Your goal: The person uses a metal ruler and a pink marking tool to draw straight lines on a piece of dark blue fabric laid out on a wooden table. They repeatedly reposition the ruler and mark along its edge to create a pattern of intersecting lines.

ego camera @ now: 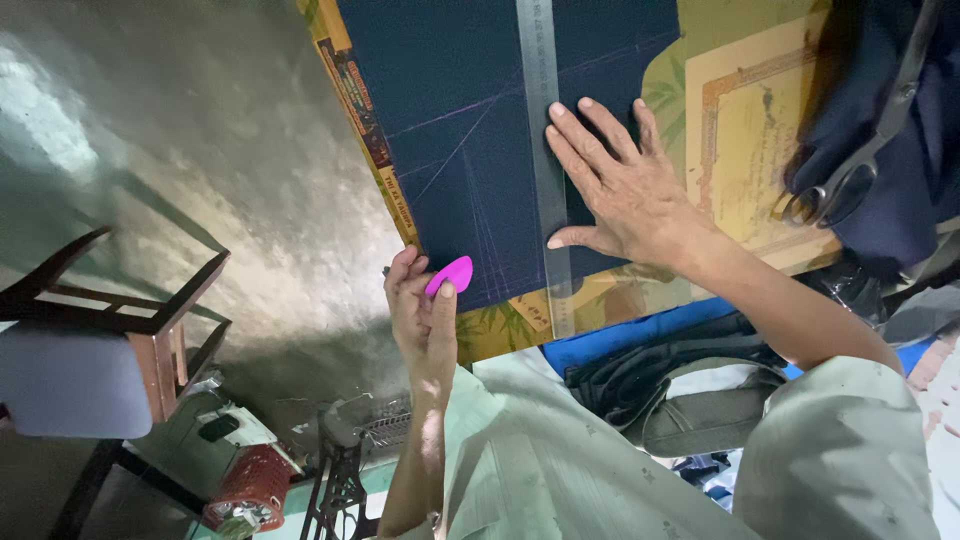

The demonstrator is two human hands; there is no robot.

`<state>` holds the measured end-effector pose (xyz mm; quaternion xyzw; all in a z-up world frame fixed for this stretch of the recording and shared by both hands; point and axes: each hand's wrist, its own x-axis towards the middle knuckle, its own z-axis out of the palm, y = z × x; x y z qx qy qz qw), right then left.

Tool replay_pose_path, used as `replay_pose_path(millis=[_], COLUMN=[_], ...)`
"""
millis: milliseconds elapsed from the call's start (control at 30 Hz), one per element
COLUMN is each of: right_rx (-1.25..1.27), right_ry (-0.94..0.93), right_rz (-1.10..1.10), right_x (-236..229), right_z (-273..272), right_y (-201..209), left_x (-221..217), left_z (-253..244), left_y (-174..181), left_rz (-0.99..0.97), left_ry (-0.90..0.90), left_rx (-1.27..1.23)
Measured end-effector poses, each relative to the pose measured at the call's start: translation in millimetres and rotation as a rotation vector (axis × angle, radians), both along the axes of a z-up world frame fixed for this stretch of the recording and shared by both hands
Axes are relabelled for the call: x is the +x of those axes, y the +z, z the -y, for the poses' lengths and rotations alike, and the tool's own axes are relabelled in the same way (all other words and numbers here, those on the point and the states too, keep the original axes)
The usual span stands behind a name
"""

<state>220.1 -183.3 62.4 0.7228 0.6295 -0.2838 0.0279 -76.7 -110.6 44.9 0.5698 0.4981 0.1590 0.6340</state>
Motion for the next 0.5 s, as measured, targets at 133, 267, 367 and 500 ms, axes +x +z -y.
replay_pose_path(millis=[133, 267, 367, 500], right_rx=[-0.009, 0.017, 0.023, 0.025], right_ry=[-0.002, 0.002, 0.006, 0.037], right_rz=[0.001, -0.003, -0.026, -0.036], right_x=[-0.9, -0.8, 0.7, 4.6], right_z=[-1.9, -5.4, -1.7, 6.9], right_y=[3.3, 6.0, 7.5, 6.0], left_x=[0.9, 5.3, 5.4, 4.0], left_z=[0.5, -1.0, -1.0, -0.3], left_y=[-2.5, 1.2, 6.9, 7.5], left_rz=[0.049, 0.079, 0.072, 0.085], left_ry=[0.032, 0.068, 0.089, 0.110], left_rx=[-0.032, -0.058, -0.075, -0.107])
